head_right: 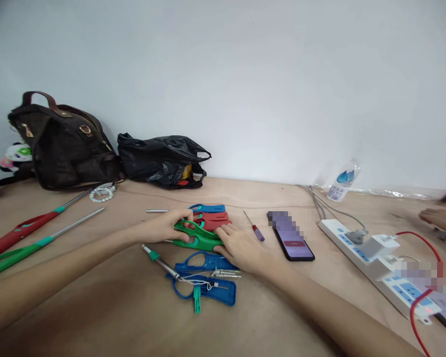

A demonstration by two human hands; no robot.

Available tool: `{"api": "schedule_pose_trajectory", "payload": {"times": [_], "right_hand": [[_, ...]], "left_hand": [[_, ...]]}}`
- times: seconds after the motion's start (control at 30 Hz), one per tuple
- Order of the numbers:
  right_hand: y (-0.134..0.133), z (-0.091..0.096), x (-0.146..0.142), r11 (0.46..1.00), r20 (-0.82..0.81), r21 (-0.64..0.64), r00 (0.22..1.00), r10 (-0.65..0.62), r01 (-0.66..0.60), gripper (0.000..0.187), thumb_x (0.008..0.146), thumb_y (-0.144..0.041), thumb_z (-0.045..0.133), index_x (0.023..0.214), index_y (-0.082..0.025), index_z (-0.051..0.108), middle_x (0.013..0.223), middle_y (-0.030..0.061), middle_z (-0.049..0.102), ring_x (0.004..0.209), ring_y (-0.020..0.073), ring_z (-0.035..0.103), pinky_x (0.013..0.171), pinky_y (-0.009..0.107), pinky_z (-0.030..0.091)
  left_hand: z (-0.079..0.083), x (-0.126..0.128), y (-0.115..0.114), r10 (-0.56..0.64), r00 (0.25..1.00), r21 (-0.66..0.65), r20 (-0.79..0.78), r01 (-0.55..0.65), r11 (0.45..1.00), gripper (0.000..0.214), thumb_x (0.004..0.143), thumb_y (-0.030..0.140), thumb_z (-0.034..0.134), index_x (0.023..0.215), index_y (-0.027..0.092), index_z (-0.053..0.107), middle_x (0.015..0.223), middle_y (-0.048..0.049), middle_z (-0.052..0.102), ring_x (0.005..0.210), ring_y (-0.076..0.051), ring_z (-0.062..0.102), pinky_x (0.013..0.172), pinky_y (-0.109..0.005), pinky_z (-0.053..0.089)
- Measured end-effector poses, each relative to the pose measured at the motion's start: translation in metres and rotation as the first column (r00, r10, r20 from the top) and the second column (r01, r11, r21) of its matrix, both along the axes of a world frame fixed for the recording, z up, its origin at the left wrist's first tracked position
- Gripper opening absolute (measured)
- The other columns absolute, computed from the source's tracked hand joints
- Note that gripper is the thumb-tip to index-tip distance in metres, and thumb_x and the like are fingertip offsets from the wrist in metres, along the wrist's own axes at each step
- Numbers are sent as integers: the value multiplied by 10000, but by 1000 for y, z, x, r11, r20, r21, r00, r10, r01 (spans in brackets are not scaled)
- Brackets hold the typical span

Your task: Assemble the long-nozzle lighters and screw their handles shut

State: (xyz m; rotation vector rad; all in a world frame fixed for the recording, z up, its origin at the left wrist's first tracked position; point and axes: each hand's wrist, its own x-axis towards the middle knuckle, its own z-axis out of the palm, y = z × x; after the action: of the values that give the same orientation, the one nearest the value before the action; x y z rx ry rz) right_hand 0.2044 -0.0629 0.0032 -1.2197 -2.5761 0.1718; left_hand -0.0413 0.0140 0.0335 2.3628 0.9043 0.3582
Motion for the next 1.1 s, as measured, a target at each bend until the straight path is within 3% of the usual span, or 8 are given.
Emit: {"api": "schedule_pose_trajectory", "payload": {"times": [0.17, 0.27, 0.4, 0.53, 0.63, 0.83, 0.97, 1.1], "right_hand": [[-4, 1, 1, 1000, 5, 5, 1000, 3, -3, 211, 901, -204, 541, 1105, -185, 488, 1129, 98, 581, 1036, 246, 559, 855, 402, 491], [-8, 3, 0, 997, 27, 72, 999, -21, 19, 321, 841, -116, 590, 1134, -182, 476, 1196, 117, 528, 1092, 260, 530, 853, 406, 496], [-11, 4, -1, 985, 45, 166, 998, -45, 37, 314, 823, -32, 530, 1107, -163, 499, 1192, 145, 496, 1044, 247, 528, 801, 388, 508], [-9, -1, 1, 972, 111, 232, 994, -1, -25, 228, 866, -22, 421, 978, -169, 555, 1101, 125, 522, 952, 221, 520, 779, 378, 494], [-9, -2, 4, 968, 155, 238, 987, 48, -84, 250, 885, -35, 381, 956, -170, 578, 1065, 121, 528, 931, 226, 511, 776, 390, 479], [-17, 8, 6, 993, -5, 40, 994, 109, -109, 127, 906, -160, 476, 930, -184, 598, 1064, 96, 553, 945, 213, 543, 835, 382, 478], [-16, 10, -2, 1000, -55, -23, 998, 12, -13, 144, 924, -153, 471, 999, -183, 590, 1099, 92, 572, 1034, 218, 551, 888, 384, 472], [-13, 7, -12, 1000, -40, -16, 999, -12, 11, 183, 894, -81, 482, 998, -181, 595, 1153, 104, 558, 1132, 237, 518, 940, 407, 441]], "left_hand": [[-8, -4, -5, -35, 995, -119, 90, 45, 992, 338, 777, 410, 655, 983, 188, 505, 867, -4, 554, 756, -168, 535, 633, -244, 409], [-11, -7, -7, -11, 991, -172, 131, 33, 985, 311, 830, 416, 588, 1020, 183, 510, 840, -7, 573, 687, -154, 546, 594, -242, 415], [-12, -8, -8, 29, 991, -58, 128, -22, 998, 210, 866, 363, 515, 957, 179, 557, 781, -4, 588, 668, -160, 546, 595, -246, 411], [-8, -4, -15, 72, 988, 200, 134, -99, 975, 139, 877, 272, 474, 888, 184, 581, 903, -38, 620, 836, -196, 564, 734, -289, 438], [-5, 1, -25, -24, 997, 316, 77, -2, 949, 164, 901, 235, 453, 858, 177, 601, 906, -52, 605, 882, -205, 550, 789, -303, 427], [-17, 5, -32, -155, 984, 272, -90, 174, 946, 85, 889, 225, 551, 912, 181, 620, 985, -57, 583, 949, -212, 552, 827, -294, 433], [-22, 6, -32, -138, 978, 306, -158, 181, 935, 70, 885, 151, 541, 900, 178, 603, 976, -50, 577, 930, -205, 559, 788, -275, 432], [-17, 12, -37, -79, 966, 370, -246, 169, 914, 117, 876, 86, 482, 820, 164, 548, 891, -48, 573, 842, -201, 560, 703, -268, 420]]}}
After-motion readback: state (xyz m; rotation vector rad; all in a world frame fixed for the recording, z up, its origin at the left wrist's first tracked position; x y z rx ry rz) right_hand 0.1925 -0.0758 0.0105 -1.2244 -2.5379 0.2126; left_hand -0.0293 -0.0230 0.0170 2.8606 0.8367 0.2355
